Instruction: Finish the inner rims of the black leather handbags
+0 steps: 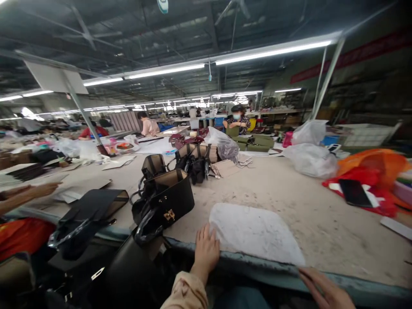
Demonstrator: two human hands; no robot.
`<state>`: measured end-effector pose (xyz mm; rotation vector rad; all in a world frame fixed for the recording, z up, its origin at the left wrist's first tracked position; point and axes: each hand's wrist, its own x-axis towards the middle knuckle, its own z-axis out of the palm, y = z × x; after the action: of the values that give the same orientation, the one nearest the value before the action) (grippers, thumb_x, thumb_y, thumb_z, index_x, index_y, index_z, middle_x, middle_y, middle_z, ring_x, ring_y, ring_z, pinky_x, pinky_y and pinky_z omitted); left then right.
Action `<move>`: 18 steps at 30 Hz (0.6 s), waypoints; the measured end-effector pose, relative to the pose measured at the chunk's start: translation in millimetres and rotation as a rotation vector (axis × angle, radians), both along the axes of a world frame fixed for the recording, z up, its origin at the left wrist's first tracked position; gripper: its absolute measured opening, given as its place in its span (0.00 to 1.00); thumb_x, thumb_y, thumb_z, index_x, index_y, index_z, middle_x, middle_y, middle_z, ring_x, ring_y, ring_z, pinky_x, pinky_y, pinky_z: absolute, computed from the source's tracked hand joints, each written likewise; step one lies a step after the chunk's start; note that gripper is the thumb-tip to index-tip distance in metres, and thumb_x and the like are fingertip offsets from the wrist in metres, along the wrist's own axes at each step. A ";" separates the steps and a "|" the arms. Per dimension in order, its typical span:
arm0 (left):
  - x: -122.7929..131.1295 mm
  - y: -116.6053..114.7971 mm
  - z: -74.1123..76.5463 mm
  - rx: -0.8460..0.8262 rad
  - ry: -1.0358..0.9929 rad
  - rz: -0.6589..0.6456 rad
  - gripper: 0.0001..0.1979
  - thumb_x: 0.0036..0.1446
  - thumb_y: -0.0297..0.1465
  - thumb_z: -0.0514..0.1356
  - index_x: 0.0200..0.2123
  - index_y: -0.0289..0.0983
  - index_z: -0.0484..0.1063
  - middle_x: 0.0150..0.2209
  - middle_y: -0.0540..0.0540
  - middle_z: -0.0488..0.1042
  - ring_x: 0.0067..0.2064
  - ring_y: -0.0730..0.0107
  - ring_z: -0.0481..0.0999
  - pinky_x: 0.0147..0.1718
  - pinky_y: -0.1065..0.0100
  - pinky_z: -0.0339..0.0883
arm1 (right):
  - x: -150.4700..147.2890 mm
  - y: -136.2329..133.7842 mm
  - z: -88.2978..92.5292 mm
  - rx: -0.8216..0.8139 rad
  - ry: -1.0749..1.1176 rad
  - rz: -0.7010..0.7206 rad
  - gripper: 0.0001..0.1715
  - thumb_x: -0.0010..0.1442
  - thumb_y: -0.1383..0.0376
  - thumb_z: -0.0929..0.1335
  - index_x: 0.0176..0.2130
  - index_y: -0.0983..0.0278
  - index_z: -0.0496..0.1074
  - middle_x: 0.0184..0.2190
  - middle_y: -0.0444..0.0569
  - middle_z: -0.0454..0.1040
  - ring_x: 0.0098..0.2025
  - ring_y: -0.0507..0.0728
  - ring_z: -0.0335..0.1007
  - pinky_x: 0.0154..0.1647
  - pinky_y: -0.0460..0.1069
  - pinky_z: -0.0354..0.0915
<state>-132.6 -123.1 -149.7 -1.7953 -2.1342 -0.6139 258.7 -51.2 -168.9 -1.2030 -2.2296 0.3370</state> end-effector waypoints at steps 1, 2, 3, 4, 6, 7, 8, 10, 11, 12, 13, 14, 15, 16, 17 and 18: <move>-1.0 1.1 -2.7 0.023 0.024 -0.007 0.20 0.58 0.32 0.52 0.53 0.34 0.67 0.56 0.36 0.65 0.58 0.52 0.62 0.55 0.48 0.58 | 3.8 13.5 3.2 0.083 -0.022 -0.073 0.23 0.57 0.53 0.64 0.48 0.58 0.73 0.47 0.51 0.74 0.49 0.61 0.71 0.52 0.54 0.66; -2.3 2.4 -4.9 0.039 0.046 -0.016 0.20 0.58 0.31 0.51 0.53 0.33 0.66 0.56 0.35 0.66 0.58 0.52 0.63 0.54 0.48 0.59 | 7.5 26.5 5.3 0.143 -0.054 -0.142 0.25 0.58 0.54 0.62 0.51 0.60 0.71 0.49 0.54 0.73 0.51 0.62 0.68 0.53 0.57 0.65; -3.7 3.5 -6.7 0.048 0.065 -0.023 0.20 0.59 0.30 0.51 0.54 0.32 0.66 0.55 0.34 0.66 0.57 0.52 0.64 0.54 0.48 0.60 | 11.0 38.5 6.4 0.194 -0.089 -0.187 0.26 0.59 0.54 0.61 0.51 0.63 0.70 0.50 0.56 0.71 0.53 0.64 0.66 0.54 0.60 0.63; -4.9 4.5 -7.9 0.050 0.078 -0.026 0.21 0.59 0.30 0.50 0.55 0.31 0.65 0.55 0.33 0.66 0.57 0.52 0.64 0.53 0.48 0.60 | 13.9 48.8 6.3 0.212 -0.143 -0.208 0.26 0.59 0.55 0.59 0.51 0.65 0.70 0.50 0.59 0.71 0.54 0.66 0.65 0.54 0.62 0.62; -5.9 4.7 -7.8 0.034 0.085 -0.027 0.21 0.60 0.31 0.50 0.56 0.31 0.63 0.55 0.31 0.65 0.57 0.50 0.64 0.53 0.48 0.61 | 17.6 61.9 4.1 0.214 -0.230 -0.349 0.29 0.59 0.55 0.57 0.50 0.69 0.71 0.47 0.65 0.70 0.51 0.70 0.66 0.49 0.65 0.63; -5.3 3.9 -6.2 0.015 0.076 -0.028 0.21 0.60 0.31 0.50 0.55 0.30 0.63 0.55 0.31 0.65 0.57 0.50 0.64 0.53 0.48 0.61 | 18.3 64.3 2.6 0.184 -0.284 -0.403 0.30 0.60 0.54 0.57 0.51 0.69 0.70 0.47 0.66 0.70 0.50 0.71 0.66 0.47 0.66 0.64; -4.1 2.5 -3.7 -0.009 0.060 -0.028 0.21 0.60 0.32 0.50 0.55 0.30 0.64 0.56 0.30 0.64 0.58 0.49 0.63 0.53 0.48 0.60 | 18.3 64.3 1.3 0.150 -0.337 -0.454 0.30 0.60 0.53 0.56 0.52 0.67 0.69 0.48 0.65 0.69 0.49 0.71 0.66 0.45 0.66 0.64; -1.1 0.4 2.9 -0.059 0.018 -0.020 0.22 0.60 0.33 0.51 0.56 0.30 0.63 0.57 0.29 0.63 0.58 0.48 0.62 0.54 0.47 0.58 | 17.0 60.0 0.6 0.100 -0.428 -0.516 0.31 0.61 0.51 0.55 0.55 0.64 0.67 0.52 0.64 0.65 0.50 0.72 0.64 0.45 0.66 0.63; 0.1 0.3 5.8 -0.091 -0.007 -0.008 0.23 0.60 0.34 0.51 0.56 0.31 0.63 0.57 0.29 0.61 0.59 0.48 0.61 0.55 0.47 0.57 | 16.2 57.6 1.2 0.090 -0.457 -0.510 0.32 0.62 0.51 0.54 0.56 0.65 0.66 0.53 0.64 0.64 0.51 0.71 0.63 0.46 0.65 0.63; 0.9 0.9 8.0 -0.123 -0.026 -0.009 0.23 0.60 0.34 0.51 0.56 0.31 0.62 0.58 0.29 0.61 0.59 0.48 0.61 0.56 0.47 0.55 | 15.3 56.1 2.2 0.081 -0.477 -0.498 0.32 0.62 0.51 0.54 0.56 0.65 0.66 0.54 0.64 0.63 0.53 0.71 0.62 0.48 0.64 0.62; 1.6 2.0 9.3 -0.149 -0.040 -0.011 0.23 0.60 0.35 0.51 0.56 0.31 0.62 0.58 0.29 0.60 0.59 0.48 0.60 0.56 0.47 0.54 | 14.7 55.5 3.5 0.063 -0.489 -0.493 0.33 0.62 0.50 0.54 0.56 0.65 0.66 0.55 0.63 0.62 0.54 0.70 0.61 0.50 0.63 0.61; 2.1 3.1 10.0 -0.168 -0.047 -0.008 0.23 0.60 0.35 0.51 0.56 0.31 0.62 0.58 0.29 0.60 0.60 0.48 0.60 0.57 0.47 0.53 | 14.4 55.6 5.0 0.045 -0.499 -0.492 0.33 0.62 0.50 0.54 0.56 0.65 0.66 0.55 0.62 0.61 0.54 0.70 0.60 0.51 0.63 0.60; 2.7 3.7 10.4 -0.185 -0.046 -0.007 0.23 0.60 0.35 0.51 0.56 0.31 0.63 0.58 0.29 0.60 0.60 0.48 0.59 0.57 0.47 0.53 | 14.6 55.9 6.7 0.026 -0.506 -0.492 0.33 0.62 0.50 0.54 0.56 0.65 0.66 0.55 0.62 0.61 0.55 0.70 0.59 0.52 0.63 0.60; 3.1 3.7 10.7 -0.197 -0.035 -0.008 0.23 0.61 0.35 0.50 0.57 0.31 0.62 0.59 0.30 0.60 0.61 0.48 0.59 0.57 0.47 0.53 | 15.3 56.1 8.4 0.010 -0.509 -0.494 0.34 0.61 0.50 0.53 0.56 0.64 0.66 0.55 0.61 0.61 0.55 0.70 0.60 0.52 0.63 0.60; 3.3 2.9 10.8 -0.207 -0.014 -0.009 0.23 0.61 0.35 0.50 0.57 0.32 0.62 0.59 0.31 0.61 0.61 0.48 0.58 0.57 0.47 0.53 | 16.3 55.7 10.1 0.000 -0.503 -0.496 0.35 0.61 0.49 0.53 0.57 0.64 0.66 0.55 0.61 0.61 0.54 0.71 0.60 0.52 0.63 0.60; 2.8 1.5 10.5 -0.214 0.021 -0.013 0.23 0.61 0.34 0.50 0.57 0.32 0.62 0.59 0.32 0.61 0.61 0.49 0.58 0.57 0.48 0.53 | 17.6 54.6 11.4 -0.007 -0.489 -0.493 0.35 0.60 0.49 0.54 0.57 0.64 0.65 0.55 0.61 0.62 0.54 0.72 0.61 0.51 0.64 0.61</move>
<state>-129.8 -121.6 -139.2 -1.9147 -2.2495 -0.3792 276.3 3.4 -157.6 -1.9414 -2.2022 -0.1664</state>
